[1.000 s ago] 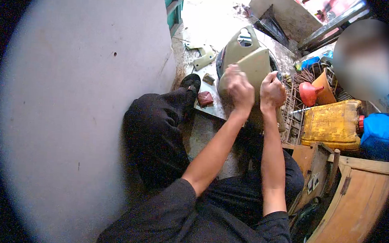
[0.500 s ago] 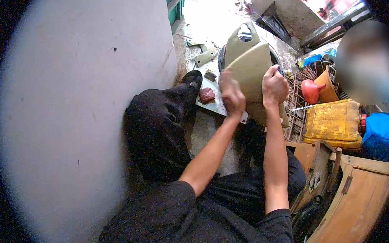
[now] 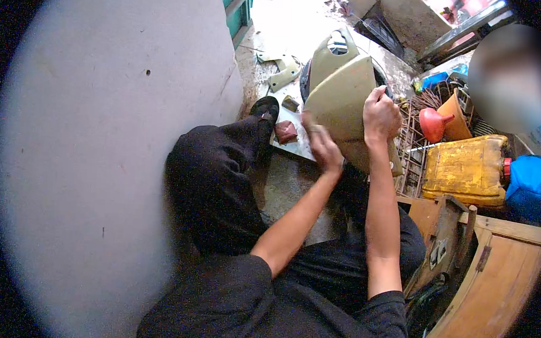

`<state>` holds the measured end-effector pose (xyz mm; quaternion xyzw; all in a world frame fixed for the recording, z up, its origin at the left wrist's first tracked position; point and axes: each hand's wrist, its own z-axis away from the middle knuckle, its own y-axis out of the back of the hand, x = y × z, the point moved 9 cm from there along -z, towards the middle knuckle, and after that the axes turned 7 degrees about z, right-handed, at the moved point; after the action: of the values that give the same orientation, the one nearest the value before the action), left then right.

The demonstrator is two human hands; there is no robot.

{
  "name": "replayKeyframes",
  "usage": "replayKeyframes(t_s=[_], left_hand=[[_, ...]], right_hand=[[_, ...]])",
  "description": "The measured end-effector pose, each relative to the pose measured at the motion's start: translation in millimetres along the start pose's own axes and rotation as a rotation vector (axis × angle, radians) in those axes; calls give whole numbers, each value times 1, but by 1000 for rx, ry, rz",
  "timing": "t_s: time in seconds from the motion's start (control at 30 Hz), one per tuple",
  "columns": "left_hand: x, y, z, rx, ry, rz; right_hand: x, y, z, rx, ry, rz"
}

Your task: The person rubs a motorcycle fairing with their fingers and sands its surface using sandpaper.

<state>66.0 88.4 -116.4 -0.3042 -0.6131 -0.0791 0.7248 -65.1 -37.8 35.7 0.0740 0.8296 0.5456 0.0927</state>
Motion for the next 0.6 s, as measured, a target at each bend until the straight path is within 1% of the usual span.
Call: replayKeyframes(t_s=[0.03, 0.1, 0.13, 0.17, 0.23, 0.27, 0.3, 0.37, 0.43, 0.5, 0.53, 0.57, 0.6], left_hand=[[5, 3, 11, 4, -1, 0], [43, -22, 36, -321, -409, -305], [16, -8, 18, -231, -204, -267], [-22, 8, 4, -55, 111, 31], [-24, 14, -17, 72, 70, 12], [-19, 7, -11, 0, 13, 3], [-7, 6, -14, -5, 6, 3], [11, 3, -19, -94, -1, 14], [27, 2, -35, -99, 3, 58], [26, -16, -46, -222, 292, 377], [56, -20, -53, -180, 161, 350], [65, -26, -59, -185, 157, 354], [63, -30, -63, -165, 256, 457]], right_hand=[[-1, -2, 0, -25, -7, 1], [-4, -4, -2, -30, 12, -47], [-4, -1, -3, -30, 30, -84], [0, 2, -3, -22, 23, -76], [-3, 2, 0, -197, 65, -109], [-3, -2, -3, -292, 60, -131], [-1, 1, -8, -288, 56, -138], [5, -5, -12, -386, 59, -217], [19, -7, -18, -371, 12, -274], [32, 2, -24, -208, -14, -484], [34, 16, -20, -214, -68, -572], [38, 16, -20, -156, -88, -711], [44, 4, -21, -201, -87, -840]])
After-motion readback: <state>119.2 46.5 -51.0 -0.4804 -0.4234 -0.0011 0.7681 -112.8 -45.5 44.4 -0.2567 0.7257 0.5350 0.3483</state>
